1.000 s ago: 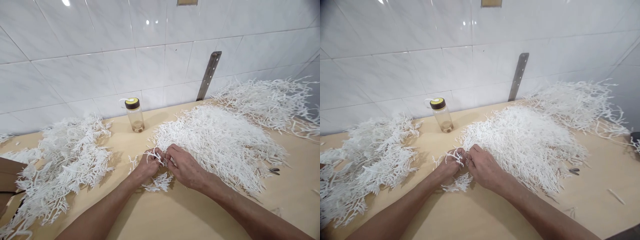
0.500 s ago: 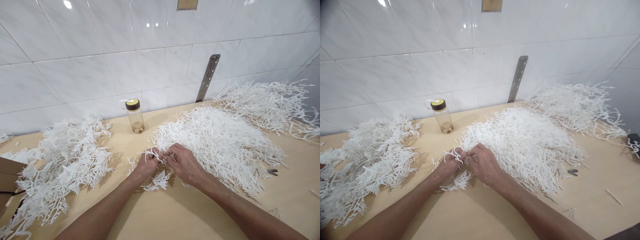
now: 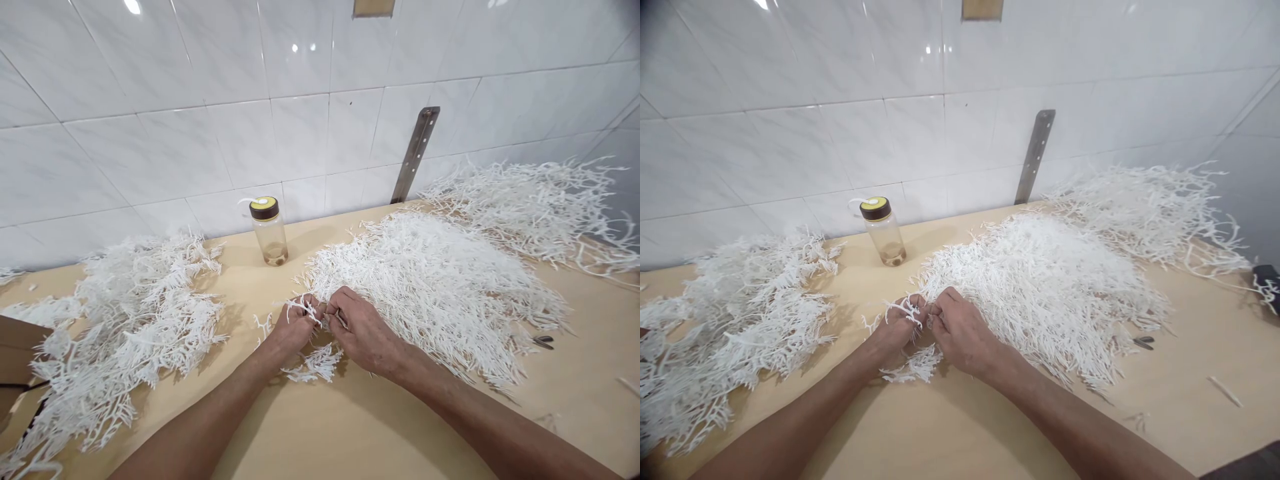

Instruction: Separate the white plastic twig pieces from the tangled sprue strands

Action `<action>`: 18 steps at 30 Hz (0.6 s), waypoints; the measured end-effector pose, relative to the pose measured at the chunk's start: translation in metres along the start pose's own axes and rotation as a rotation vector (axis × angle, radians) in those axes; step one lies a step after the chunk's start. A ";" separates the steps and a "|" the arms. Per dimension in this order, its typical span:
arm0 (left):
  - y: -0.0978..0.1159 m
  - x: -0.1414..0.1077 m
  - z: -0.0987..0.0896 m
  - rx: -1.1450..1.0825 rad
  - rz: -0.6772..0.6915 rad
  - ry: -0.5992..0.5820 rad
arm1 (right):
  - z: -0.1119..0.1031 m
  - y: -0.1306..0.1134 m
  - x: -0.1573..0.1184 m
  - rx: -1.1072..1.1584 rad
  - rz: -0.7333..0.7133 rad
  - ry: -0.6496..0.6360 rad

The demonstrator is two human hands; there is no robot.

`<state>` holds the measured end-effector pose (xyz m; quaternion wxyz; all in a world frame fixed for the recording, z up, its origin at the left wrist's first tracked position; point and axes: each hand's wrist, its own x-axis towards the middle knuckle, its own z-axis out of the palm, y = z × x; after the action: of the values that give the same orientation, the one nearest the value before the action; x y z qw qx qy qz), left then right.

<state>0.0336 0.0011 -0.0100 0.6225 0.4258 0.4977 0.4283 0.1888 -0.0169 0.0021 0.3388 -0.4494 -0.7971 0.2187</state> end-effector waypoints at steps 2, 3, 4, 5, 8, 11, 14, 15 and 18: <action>0.003 0.001 -0.001 0.007 0.010 -0.010 | 0.001 -0.007 -0.002 0.017 -0.046 -0.030; 0.004 0.001 -0.002 0.012 0.021 -0.024 | 0.001 -0.011 -0.002 0.031 -0.076 -0.040; 0.006 0.001 -0.003 0.008 0.028 -0.035 | 0.000 -0.013 -0.003 0.047 -0.103 -0.036; 0.008 0.000 -0.003 -0.001 0.032 -0.049 | -0.001 -0.015 -0.003 0.066 -0.112 -0.018; 0.013 -0.001 -0.003 -0.020 0.036 -0.072 | -0.007 -0.011 0.000 0.122 0.019 0.084; 0.016 -0.001 -0.003 0.006 0.041 -0.077 | -0.019 0.001 0.003 0.088 0.213 0.200; 0.017 0.001 -0.005 0.038 0.031 -0.094 | -0.029 0.010 0.006 0.012 0.259 0.274; 0.017 0.001 -0.005 0.040 0.025 -0.100 | -0.031 0.012 0.007 -0.005 0.259 0.278; 0.018 0.000 -0.006 0.035 0.013 -0.113 | -0.035 0.014 0.009 -0.030 0.244 0.246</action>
<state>0.0256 0.0069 0.0066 0.6394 0.4633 0.4662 0.3989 0.2190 -0.0011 0.0197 0.3980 -0.5713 -0.6923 0.1895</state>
